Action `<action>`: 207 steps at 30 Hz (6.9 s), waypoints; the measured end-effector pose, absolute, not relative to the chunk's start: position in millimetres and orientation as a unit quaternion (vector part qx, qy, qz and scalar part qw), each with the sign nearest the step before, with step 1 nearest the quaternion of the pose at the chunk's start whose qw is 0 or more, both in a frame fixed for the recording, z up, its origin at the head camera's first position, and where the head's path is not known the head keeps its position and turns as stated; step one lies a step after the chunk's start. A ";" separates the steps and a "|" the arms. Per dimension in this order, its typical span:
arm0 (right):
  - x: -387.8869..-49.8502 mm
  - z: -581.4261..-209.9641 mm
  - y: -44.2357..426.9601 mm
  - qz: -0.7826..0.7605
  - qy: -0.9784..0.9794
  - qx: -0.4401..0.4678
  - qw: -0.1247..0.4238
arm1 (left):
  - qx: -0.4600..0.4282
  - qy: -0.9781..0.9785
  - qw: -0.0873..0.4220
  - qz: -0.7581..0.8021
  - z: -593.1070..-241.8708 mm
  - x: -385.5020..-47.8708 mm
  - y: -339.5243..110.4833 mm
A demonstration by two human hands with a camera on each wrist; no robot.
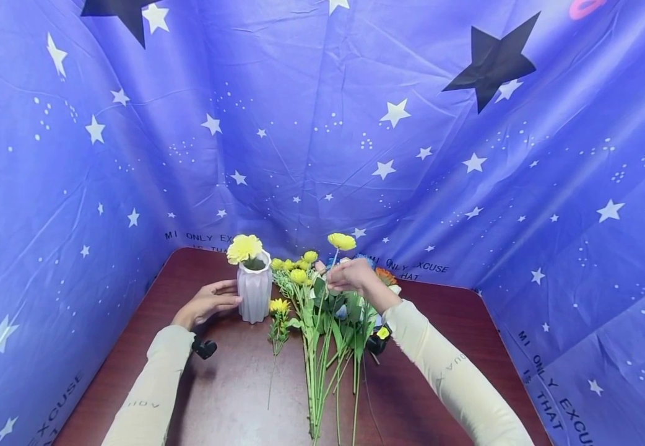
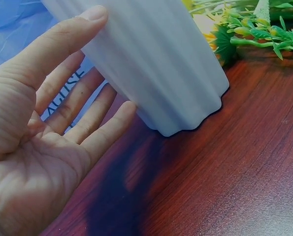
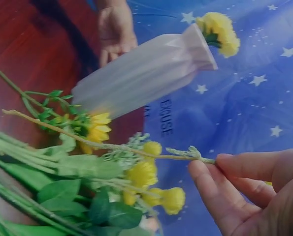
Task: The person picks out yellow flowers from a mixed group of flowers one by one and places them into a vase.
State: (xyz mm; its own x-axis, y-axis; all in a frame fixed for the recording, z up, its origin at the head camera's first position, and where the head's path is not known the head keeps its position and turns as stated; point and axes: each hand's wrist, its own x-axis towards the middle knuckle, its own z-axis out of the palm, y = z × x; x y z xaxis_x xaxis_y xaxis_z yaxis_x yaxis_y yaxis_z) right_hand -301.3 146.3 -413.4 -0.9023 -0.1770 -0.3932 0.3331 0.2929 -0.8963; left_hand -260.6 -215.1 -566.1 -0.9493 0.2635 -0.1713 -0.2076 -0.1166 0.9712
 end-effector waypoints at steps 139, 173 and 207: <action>-302.6 -358.1 19.6 -0.598 0.790 -0.138 -0.018 | 0.022 0.647 0.143 0.749 -568.0 -258.4 -211.2; -298.0 -354.0 17.9 -0.539 0.822 -0.177 -0.052 | 0.028 0.657 0.140 0.740 -567.8 -260.3 -211.4; -292.3 -375.6 14.7 -0.459 0.870 -0.179 -0.001 | 0.025 0.649 0.137 0.748 -566.5 -258.5 -211.6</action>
State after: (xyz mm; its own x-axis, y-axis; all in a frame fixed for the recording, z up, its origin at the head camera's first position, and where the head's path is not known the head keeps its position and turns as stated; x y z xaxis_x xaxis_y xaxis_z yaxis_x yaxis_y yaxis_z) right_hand -292.3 14.7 -375.6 -0.9360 -0.3103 0.1662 -0.3124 0.5149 -0.7983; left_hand -258.5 -211.6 -566.5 -0.9609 0.2381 -0.1411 -0.1731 -0.1193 0.9777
